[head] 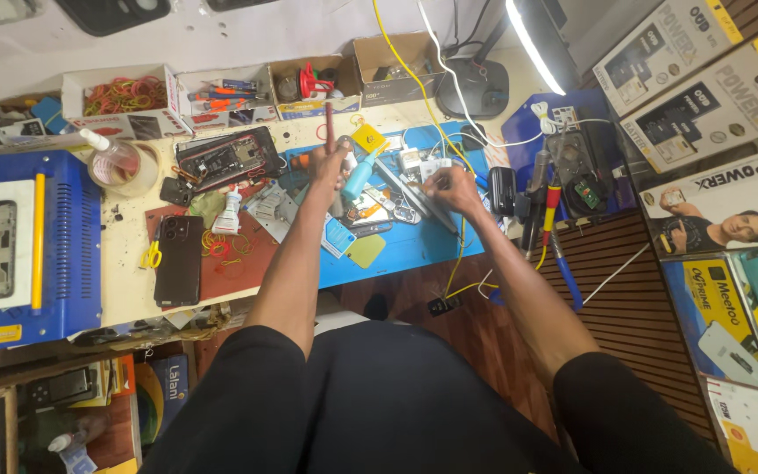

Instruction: The person works on a mobile phone's internal components at a workbench, handling a small circuit board, connecting thin wires, and using a specialized heating tool to work on the device's screen area.

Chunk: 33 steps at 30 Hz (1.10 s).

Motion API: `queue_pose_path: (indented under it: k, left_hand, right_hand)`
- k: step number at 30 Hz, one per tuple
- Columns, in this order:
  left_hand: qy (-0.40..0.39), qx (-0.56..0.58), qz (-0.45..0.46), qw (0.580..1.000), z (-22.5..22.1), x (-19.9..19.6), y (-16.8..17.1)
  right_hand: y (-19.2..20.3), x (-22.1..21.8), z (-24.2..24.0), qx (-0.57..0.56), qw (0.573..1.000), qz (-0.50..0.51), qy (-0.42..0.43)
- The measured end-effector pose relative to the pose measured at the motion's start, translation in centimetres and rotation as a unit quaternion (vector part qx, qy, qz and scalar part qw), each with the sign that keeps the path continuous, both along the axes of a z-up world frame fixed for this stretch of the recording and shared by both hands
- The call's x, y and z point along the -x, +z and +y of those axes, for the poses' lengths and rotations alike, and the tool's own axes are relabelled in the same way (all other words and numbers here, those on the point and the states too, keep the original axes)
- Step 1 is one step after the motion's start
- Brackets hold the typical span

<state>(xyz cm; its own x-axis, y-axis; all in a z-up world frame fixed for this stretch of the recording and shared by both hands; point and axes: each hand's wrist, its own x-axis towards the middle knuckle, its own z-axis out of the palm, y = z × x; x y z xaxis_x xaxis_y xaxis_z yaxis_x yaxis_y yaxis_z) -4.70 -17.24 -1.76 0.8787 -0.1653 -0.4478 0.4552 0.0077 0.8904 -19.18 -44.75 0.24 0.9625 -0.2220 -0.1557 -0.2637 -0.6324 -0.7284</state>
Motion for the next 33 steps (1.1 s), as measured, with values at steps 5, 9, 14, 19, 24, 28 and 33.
queue_pose_path:
  k: [5, 9, 14, 19, 24, 28, 33]
  left_hand:
    - [0.052, -0.245, -0.185, 0.95, 0.6, -0.5, -1.8]
    - [0.031, -0.291, -0.23, 0.928, 0.7, 0.6, -1.4]
    - [-0.2, -0.288, -0.075, 0.933, 1.1, 1.5, -0.1]
    - [-0.112, -0.218, -0.034, 0.969, 1.6, 0.9, -0.2]
    - [-0.02, -0.216, -0.059, 0.974, 4.2, -1.2, -0.6]
    - [0.053, -0.176, -0.123, 0.975, 5.9, -2.8, -1.9]
    - [0.084, -0.179, -0.127, 0.972, 6.7, -3.2, 0.3]
  right_hand:
    - [2.9, 0.3, -0.6, 0.038, 0.998, -0.045, 0.008]
    - [3.6, 0.7, 1.7, 0.15, 0.982, -0.116, 0.011]
    - [1.3, -2.9, 6.3, 0.02, 0.999, -0.041, 0.024]
    - [0.7, -3.8, 11.2, 0.161, 0.985, -0.059, 0.023]
    - [1.8, -5.2, 10.9, 0.063, 0.998, -0.001, 0.011]
    - [2.2, -7.2, 7.9, 0.002, 0.993, -0.118, 0.0]
    - [2.7, -12.1, 5.6, 0.067, 0.976, -0.204, -0.025]
